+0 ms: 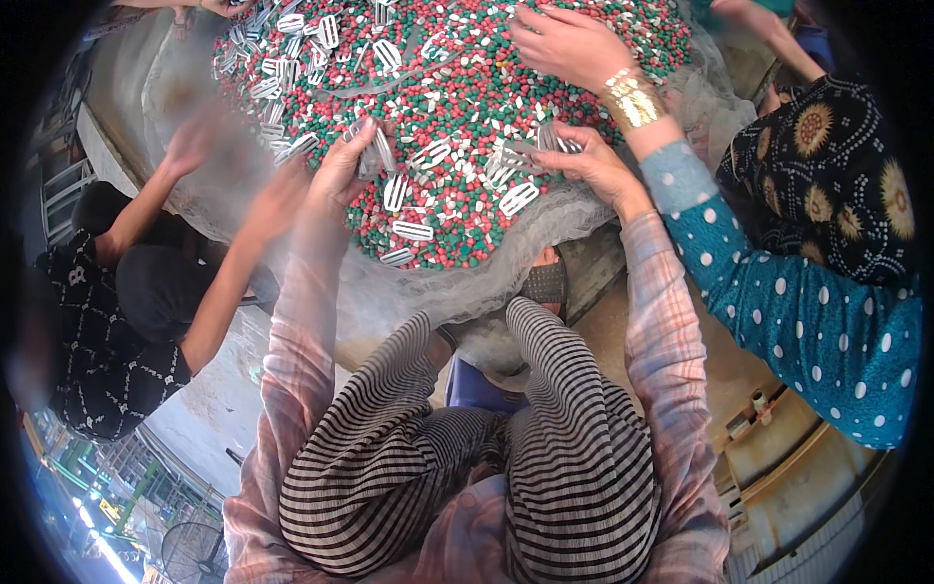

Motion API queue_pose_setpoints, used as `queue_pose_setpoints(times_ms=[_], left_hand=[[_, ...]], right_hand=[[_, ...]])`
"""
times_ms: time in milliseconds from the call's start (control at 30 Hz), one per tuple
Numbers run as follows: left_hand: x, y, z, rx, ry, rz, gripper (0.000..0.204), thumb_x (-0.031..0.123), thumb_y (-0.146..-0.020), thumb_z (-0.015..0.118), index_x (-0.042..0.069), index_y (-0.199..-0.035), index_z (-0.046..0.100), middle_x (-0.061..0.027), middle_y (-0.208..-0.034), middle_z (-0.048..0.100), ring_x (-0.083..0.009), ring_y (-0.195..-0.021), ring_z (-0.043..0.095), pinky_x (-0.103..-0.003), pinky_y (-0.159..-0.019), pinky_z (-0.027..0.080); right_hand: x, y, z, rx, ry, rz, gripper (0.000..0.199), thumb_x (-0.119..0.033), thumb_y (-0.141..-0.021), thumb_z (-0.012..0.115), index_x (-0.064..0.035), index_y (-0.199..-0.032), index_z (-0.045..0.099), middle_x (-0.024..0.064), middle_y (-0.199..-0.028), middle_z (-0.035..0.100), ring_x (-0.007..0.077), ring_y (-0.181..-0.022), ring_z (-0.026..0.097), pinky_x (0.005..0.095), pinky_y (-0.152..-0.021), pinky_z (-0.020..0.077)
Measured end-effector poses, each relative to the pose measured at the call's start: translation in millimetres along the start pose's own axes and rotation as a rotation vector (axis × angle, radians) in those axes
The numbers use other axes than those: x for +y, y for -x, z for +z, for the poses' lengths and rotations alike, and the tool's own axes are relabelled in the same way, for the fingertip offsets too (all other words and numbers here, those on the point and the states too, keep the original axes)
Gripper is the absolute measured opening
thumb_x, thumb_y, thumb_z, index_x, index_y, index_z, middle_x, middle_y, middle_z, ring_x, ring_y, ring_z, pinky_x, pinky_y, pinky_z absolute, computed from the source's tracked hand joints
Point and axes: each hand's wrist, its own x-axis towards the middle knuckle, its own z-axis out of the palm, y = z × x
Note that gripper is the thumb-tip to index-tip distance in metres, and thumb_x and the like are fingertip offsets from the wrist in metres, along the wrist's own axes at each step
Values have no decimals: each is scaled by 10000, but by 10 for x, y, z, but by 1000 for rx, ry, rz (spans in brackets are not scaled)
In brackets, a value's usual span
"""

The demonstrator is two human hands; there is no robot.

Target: The person sorts small white plastic buckles from a large mixed pile of colorful plastic pieces on a table. They pick up the buckles by hand and place them into a green basket while other people also sort the pile.

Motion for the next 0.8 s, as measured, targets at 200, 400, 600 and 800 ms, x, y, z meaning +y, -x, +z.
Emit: queue_pose_setpoints(times_ms=[200, 400, 600, 800], left_hand=[[-147, -182, 197, 82, -187, -66, 541, 435, -743, 741, 32, -1056, 560, -70, -888, 623, -206, -784, 631, -384, -737, 554], [-360, -141, 508, 188, -1527, 366, 409, 324, -621, 809, 36, -856, 637, -161, -766, 651, -284, -702, 642, -376, -669, 502], [-55, 34, 34, 134, -637, 39, 311, 314, -714, 697, 46, -870, 672, -92, -721, 652, -200, -591, 618, -297, -552, 482], [11, 136, -651, 0, 696, 25, 188, 209, -817, 572, 83, -751, 450, 0, -719, 415, -104, -575, 371, -211, -436, 322]], right_hand=[[1, 221, 132, -248, -743, -135, 467, -49, -781, 516, 48, -1224, 405, 262, -1245, 487, 386, -1098, 554, 364, -688, 587], [42, 74, 251, -71, -833, -40, 383, -157, -837, 573, -37, -1178, 443, 207, -1075, 579, 364, -1018, 598, 469, -740, 572], [-12, -59, 380, 34, -435, 66, 254, -109, -809, 670, -15, -986, 514, 116, -956, 626, 242, -836, 663, 316, -649, 579], [50, -129, 537, 72, 1043, -236, 385, -108, -778, 661, -125, -1125, 494, 148, -974, 631, 328, -866, 625, 408, -710, 490]])
